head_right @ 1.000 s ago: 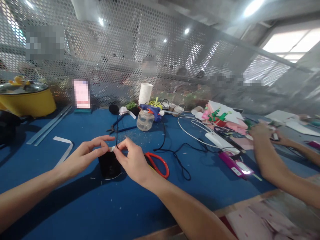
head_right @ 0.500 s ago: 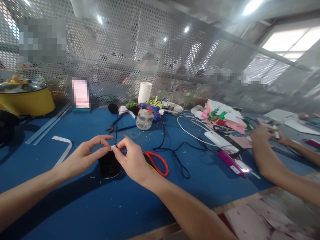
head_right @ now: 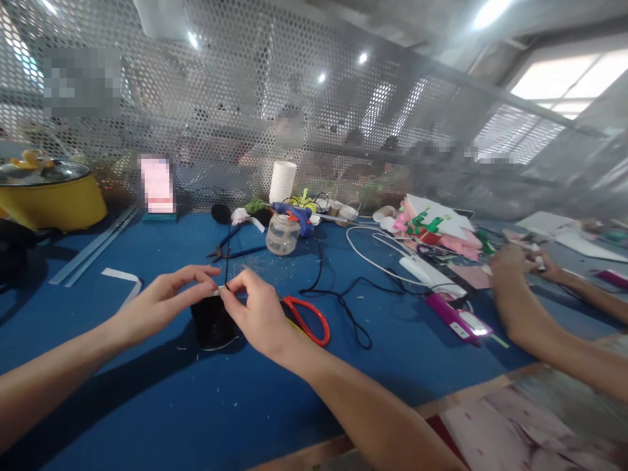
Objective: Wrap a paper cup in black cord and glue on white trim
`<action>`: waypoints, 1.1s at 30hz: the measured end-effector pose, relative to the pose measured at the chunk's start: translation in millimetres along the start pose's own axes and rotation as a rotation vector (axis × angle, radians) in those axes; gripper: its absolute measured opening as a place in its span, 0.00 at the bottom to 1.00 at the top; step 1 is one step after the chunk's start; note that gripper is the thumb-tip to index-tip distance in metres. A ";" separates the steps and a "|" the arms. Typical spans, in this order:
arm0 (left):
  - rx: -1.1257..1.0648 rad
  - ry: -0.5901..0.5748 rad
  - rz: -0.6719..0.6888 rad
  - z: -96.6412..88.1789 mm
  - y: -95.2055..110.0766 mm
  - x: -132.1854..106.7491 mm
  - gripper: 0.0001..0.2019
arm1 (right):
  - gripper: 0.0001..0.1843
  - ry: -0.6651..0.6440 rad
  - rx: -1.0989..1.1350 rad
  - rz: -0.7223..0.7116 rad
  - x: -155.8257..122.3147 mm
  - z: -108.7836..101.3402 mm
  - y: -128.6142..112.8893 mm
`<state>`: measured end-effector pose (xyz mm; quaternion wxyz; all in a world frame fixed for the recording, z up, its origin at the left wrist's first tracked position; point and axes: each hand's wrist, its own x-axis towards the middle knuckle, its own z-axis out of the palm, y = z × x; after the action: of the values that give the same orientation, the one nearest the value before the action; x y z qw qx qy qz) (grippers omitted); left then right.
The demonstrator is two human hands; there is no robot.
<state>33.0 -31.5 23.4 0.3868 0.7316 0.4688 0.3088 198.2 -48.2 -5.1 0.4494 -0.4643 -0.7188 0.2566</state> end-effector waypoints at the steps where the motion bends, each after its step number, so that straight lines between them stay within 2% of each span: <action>1: 0.023 -0.031 0.001 1.2 -0.8 0.1 0.13 | 0.07 0.004 -0.002 -0.003 0.1 0.1 0.2; 4: 0.032 -0.055 0.019 3.2 -1.3 -1.4 0.10 | 0.07 0.005 -0.001 -0.013 0.4 0.0 1.4; 9: 0.024 0.000 0.023 5.6 0.0 -4.3 0.08 | 0.07 0.009 -0.016 -0.009 -0.4 0.4 1.2; 15: 0.024 -0.047 0.028 4.3 -1.4 -2.3 0.10 | 0.06 -0.031 0.003 0.020 4.0 -2.0 -1.7; 17: -0.019 -0.065 0.000 1.9 -2.5 -1.3 0.10 | 0.06 -0.053 0.031 0.049 11.5 -11.1 -1.2; 19: -0.076 -0.072 -0.041 -0.4 -3.9 -0.4 0.10 | 0.07 -0.007 0.002 0.099 19.3 -25.8 -0.9; 21: -0.119 -0.073 -0.078 -2.4 -4.8 0.4 0.11 | 0.08 0.070 -0.143 0.166 22.8 -42.1 -1.3; 22: -0.132 -0.073 -0.092 -3.4 -4.8 0.8 0.11 | 0.09 0.067 -0.246 0.202 21.9 -48.9 -1.5; 24: -0.147 -0.069 -0.110 -5.6 -3.8 1.2 0.11 | 0.11 -0.057 -0.484 0.281 14.5 -56.5 -1.1; 27: -0.131 -0.067 -0.101 -8.7 -2.0 1.7 0.11 | 0.13 -0.323 -0.813 0.382 -4.0 -52.2 2.9; 30: -0.031 -0.092 -0.042 -9.1 -2.7 2.1 0.10 | 0.16 -0.380 -0.930 0.435 -18.2 -42.1 8.9; 33: 0.044 -0.095 0.000 -5.7 -5.8 2.5 0.09 | 0.20 -0.383 -0.868 0.438 -22.7 -40.0 14.1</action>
<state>26.7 -26.1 21.5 0.3925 0.7538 0.4567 0.2630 243.5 -64.5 -6.8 0.0119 -0.6921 -0.7143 0.1030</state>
